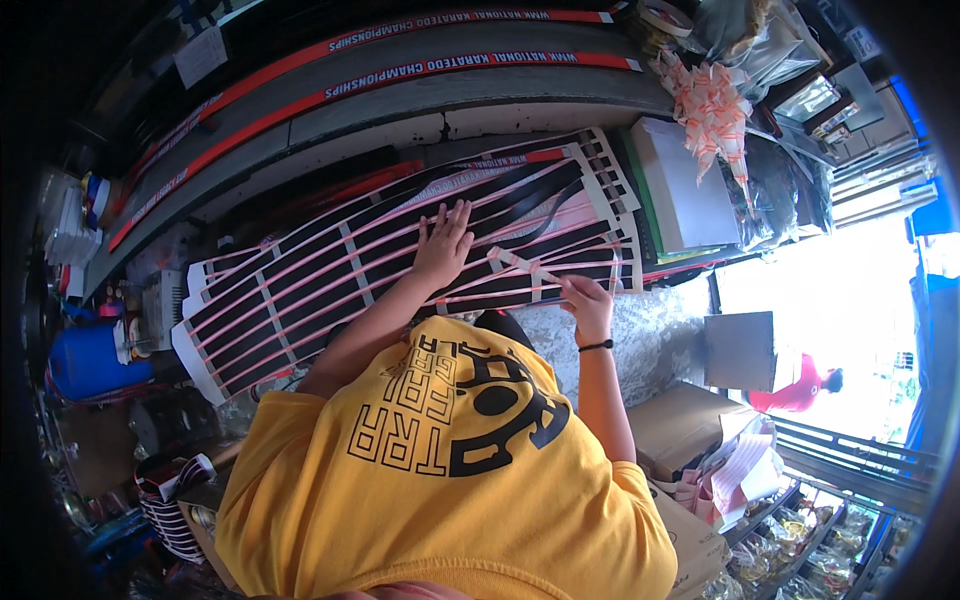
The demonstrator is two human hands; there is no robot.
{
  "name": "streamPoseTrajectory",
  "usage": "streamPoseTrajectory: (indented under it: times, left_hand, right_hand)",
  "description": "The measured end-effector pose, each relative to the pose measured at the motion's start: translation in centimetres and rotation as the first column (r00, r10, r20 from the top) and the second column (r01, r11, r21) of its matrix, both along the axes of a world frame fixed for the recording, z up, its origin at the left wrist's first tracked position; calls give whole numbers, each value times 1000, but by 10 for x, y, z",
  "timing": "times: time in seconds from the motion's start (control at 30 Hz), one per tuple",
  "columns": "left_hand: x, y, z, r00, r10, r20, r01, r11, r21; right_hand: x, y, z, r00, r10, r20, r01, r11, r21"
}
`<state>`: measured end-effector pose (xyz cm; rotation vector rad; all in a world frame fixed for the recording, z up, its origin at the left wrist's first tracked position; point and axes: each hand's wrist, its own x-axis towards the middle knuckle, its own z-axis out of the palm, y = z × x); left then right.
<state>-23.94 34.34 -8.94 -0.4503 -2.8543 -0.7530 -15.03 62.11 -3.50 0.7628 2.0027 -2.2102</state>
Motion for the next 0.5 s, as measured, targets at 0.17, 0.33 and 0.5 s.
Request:
streamPoseTrajectory:
  times: [0.17,0.33,0.5]
  left_hand:
    - [28,0,10,987,-144,-69,133,980,-145]
    - [54,6,0,992,-125,-26,116,967,-229]
    - [56,8,-8,993,-96,-68,79,971,-224]
  right_hand:
    - [-21,-30,9,988,115,-100,-118,993,-25]
    - [-28,-39,5,986,77,-145,-86,995,-58]
    - [-21,2,-1,986,-96,-139,102,994,37]
